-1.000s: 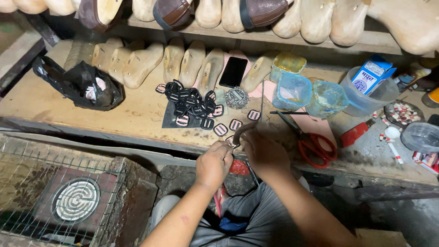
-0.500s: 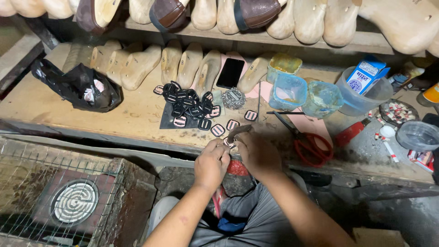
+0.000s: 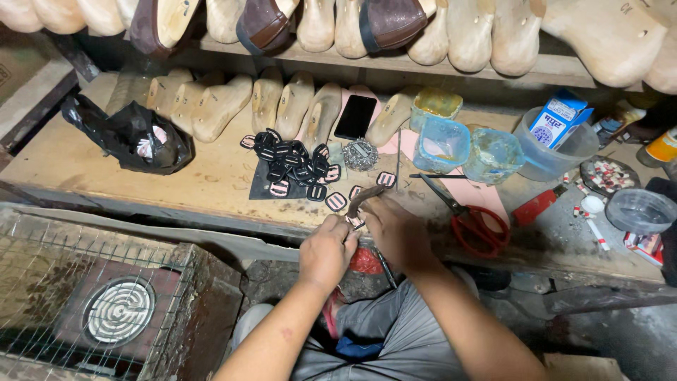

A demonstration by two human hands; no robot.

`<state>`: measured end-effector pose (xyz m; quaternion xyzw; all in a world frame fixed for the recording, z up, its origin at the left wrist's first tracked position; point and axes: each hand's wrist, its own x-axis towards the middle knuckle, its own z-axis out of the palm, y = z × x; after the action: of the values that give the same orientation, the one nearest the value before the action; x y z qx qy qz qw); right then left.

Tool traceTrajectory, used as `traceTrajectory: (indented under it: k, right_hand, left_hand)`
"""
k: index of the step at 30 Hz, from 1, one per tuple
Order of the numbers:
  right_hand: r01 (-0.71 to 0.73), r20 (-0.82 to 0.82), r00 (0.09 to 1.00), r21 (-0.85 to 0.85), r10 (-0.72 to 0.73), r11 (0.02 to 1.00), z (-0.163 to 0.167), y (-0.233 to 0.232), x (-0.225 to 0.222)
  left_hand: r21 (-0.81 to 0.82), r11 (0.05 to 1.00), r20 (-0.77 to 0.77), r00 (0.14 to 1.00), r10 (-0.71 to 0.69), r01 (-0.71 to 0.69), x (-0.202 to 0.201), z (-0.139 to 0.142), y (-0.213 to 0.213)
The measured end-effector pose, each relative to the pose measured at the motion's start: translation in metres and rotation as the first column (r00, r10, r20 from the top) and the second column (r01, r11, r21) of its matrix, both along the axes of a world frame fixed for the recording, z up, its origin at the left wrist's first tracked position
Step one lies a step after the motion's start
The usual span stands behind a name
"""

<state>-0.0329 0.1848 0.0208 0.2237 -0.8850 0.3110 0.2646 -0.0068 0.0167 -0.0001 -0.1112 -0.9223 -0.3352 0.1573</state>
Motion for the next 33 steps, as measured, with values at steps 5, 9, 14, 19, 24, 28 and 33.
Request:
traceTrajectory:
  k: [5, 9, 14, 19, 24, 28, 33]
  right_hand:
    - [0.147, -0.058, 0.989, 0.387, -0.135, 0.91, -0.004, 0.02, 0.003]
    - [0.229, -0.204, 0.966, 0.379, -0.16, 0.897, -0.007, 0.024, 0.009]
    - [0.288, -0.159, 0.957, 0.417, -0.243, 0.862, -0.019, 0.017, 0.015]
    - [0.334, -0.199, 0.942, 0.494, -0.269, 0.803, -0.028, 0.016, 0.017]
    - [0.356, -0.217, 0.934, 0.511, -0.283, 0.782, -0.029, 0.014, 0.017]
    - [0.304, -0.09, 0.949, 0.508, -0.301, 0.806, -0.026, 0.01, 0.015]
    - [0.309, -0.212, 0.948, 0.455, -0.236, 0.835, -0.023, 0.003, 0.017]
  left_hand:
    - [-0.036, 0.999, 0.048, 0.999, -0.015, 0.017, -0.006, 0.003, -0.004]
    - [-0.044, 0.998, 0.05, 0.998, -0.036, 0.038, -0.005, 0.007, -0.007]
    - [0.016, 0.999, -0.033, 0.999, -0.043, 0.043, -0.005, 0.004, -0.008]
    - [0.047, 0.996, -0.122, 0.989, 0.083, -0.078, -0.013, -0.019, -0.009]
    - [0.815, 0.531, 0.275, 0.961, -0.003, -0.232, -0.036, -0.048, -0.02]
    - [0.859, 0.439, 0.304, 0.953, -0.018, -0.266, -0.051, -0.053, -0.037]
    - [0.891, 0.345, 0.293, 0.955, 0.054, -0.293, -0.084, -0.031, -0.06]
